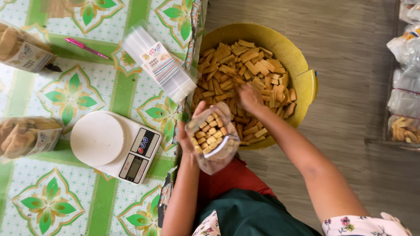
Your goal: The person picks up several rectangular biscuits from a yellow bucket and arranges them inside a clear plastic bag by hand, then places the filled bag onto a digital scale. They continue to fill multiple bags with the biscuits, carefully positioning the items before weighing them.
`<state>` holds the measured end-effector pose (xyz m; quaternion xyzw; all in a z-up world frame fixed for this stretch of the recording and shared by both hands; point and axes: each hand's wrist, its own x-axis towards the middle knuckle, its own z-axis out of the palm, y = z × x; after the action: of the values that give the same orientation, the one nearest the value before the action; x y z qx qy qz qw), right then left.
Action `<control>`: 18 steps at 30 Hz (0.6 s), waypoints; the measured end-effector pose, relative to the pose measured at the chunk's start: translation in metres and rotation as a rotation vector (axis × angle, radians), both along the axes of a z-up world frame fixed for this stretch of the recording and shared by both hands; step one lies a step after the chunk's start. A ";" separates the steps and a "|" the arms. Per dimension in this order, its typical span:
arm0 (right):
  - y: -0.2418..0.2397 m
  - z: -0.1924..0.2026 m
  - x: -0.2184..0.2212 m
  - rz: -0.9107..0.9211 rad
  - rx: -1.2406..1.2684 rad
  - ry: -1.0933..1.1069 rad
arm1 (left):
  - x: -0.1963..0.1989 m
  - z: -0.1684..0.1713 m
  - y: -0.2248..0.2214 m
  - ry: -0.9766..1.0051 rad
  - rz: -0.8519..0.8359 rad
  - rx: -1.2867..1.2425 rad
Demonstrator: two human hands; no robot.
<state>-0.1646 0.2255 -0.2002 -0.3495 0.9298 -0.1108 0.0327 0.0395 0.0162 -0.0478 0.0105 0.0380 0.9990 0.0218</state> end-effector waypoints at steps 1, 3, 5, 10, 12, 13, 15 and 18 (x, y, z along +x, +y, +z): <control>-0.006 0.001 0.003 0.034 0.038 0.020 | 0.000 -0.006 0.000 0.018 -0.006 -0.089; -0.009 0.028 0.005 -0.030 0.183 -0.137 | 0.002 -0.017 0.000 -0.027 -0.032 -0.117; -0.005 0.073 0.008 -0.123 0.084 -0.314 | 0.003 -0.024 0.000 -0.077 -0.040 -0.156; 0.072 0.225 0.057 -0.228 -1.218 -1.080 | 0.002 -0.027 0.002 -0.237 -0.015 -0.285; 0.096 0.266 0.078 0.101 -1.149 -0.830 | 0.000 -0.024 0.003 -0.269 0.003 -0.333; 0.101 0.276 0.090 0.087 -1.061 -0.865 | -0.002 -0.022 0.004 -0.283 0.009 -0.359; 0.100 0.280 0.110 -0.001 -0.929 -0.952 | -0.005 -0.016 0.004 -0.243 0.003 -0.405; 0.072 0.264 0.131 -0.205 -0.892 -1.199 | -0.006 -0.006 0.007 -0.172 -0.040 -0.556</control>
<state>-0.0332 0.2977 0.0642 -0.1212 0.6476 -0.6505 0.3779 0.0338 0.0234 -0.0534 -0.0800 0.3083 0.9468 0.0468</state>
